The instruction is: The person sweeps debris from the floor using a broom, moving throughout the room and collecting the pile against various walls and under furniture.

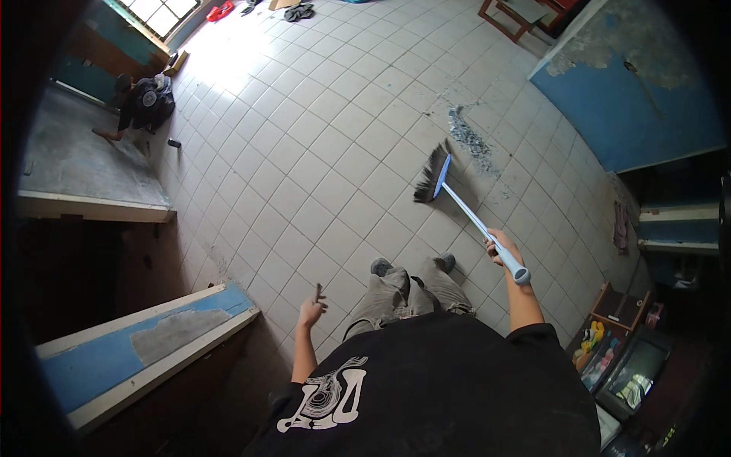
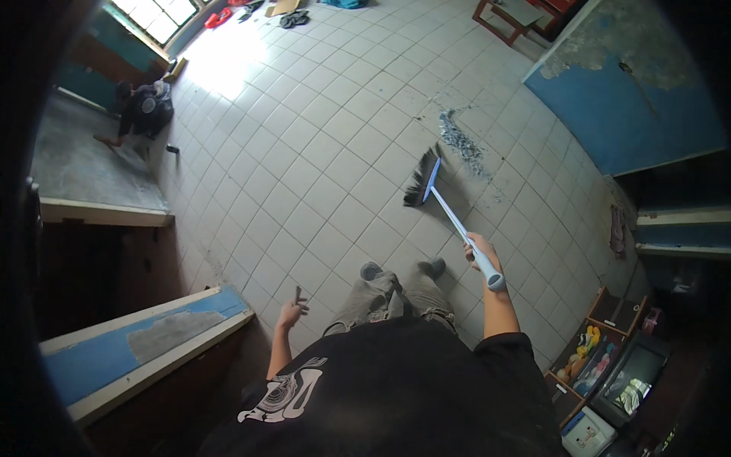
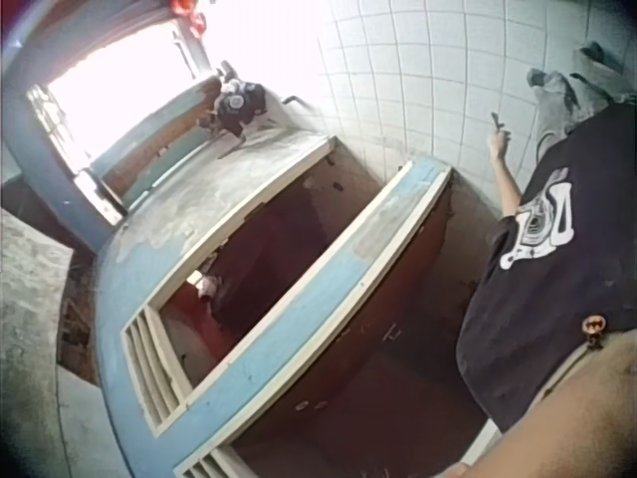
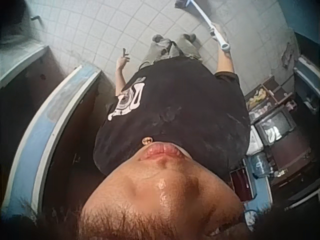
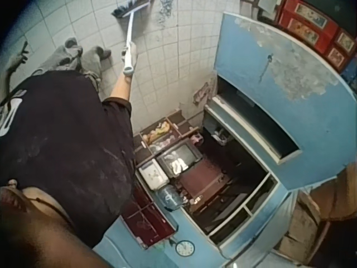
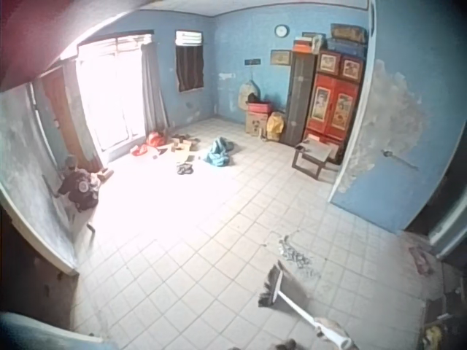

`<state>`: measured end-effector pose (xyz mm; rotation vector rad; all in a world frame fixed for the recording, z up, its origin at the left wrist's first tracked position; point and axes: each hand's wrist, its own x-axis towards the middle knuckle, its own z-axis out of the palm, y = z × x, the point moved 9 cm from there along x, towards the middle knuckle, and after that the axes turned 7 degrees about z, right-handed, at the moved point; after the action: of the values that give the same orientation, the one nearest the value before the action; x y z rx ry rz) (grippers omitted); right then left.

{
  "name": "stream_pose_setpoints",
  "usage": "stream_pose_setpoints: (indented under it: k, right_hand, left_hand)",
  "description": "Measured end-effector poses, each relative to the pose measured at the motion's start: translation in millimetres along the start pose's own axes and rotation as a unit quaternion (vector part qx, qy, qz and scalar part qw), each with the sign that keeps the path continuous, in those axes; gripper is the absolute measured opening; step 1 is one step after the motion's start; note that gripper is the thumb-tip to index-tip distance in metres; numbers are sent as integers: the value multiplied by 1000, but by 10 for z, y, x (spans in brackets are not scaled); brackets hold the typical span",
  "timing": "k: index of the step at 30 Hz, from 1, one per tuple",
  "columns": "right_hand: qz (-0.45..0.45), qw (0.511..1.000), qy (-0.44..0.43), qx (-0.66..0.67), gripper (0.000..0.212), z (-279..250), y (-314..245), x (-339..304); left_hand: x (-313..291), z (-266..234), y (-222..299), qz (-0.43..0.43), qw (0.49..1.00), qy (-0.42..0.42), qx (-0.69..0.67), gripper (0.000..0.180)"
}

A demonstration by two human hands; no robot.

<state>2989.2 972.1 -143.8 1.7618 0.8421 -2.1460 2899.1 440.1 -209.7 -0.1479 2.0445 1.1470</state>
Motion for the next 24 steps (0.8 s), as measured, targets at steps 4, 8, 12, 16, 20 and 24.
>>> stream_pose_setpoints:
  k: [4, 8, 12, 16, 20, 24]
  right_hand:
    - [-21, 998, -11, 63, 23, -281, -26, -333]
    - [-28, 984, -53, 166, 26, -649, 57, -1002]
    - [-39, 980, 9, 194, 24, -939, 191, -1617]
    - [1, 986, 104, 127, 19, -1118, 431, -1836]
    - [68, 982, 131, 122, 17, -1292, 831, -1643]
    - [65, 986, 79, 134, 11, -1246, 1076, -1285]
  left_hand:
    - [96, -132, 256, 48, 998, 28, -29, 38]
    - [26, -102, 65, 8, 1000, 19, 15, 38]
    - [-100, 160, -146, -49, 997, -22, 57, 36]
    - [-116, 444, -150, -61, 994, -64, 63, 35]
    - [27, 521, -66, -33, 996, -71, 41, 36]
    - [83, 389, 0, -10, 999, -32, -6, 37]
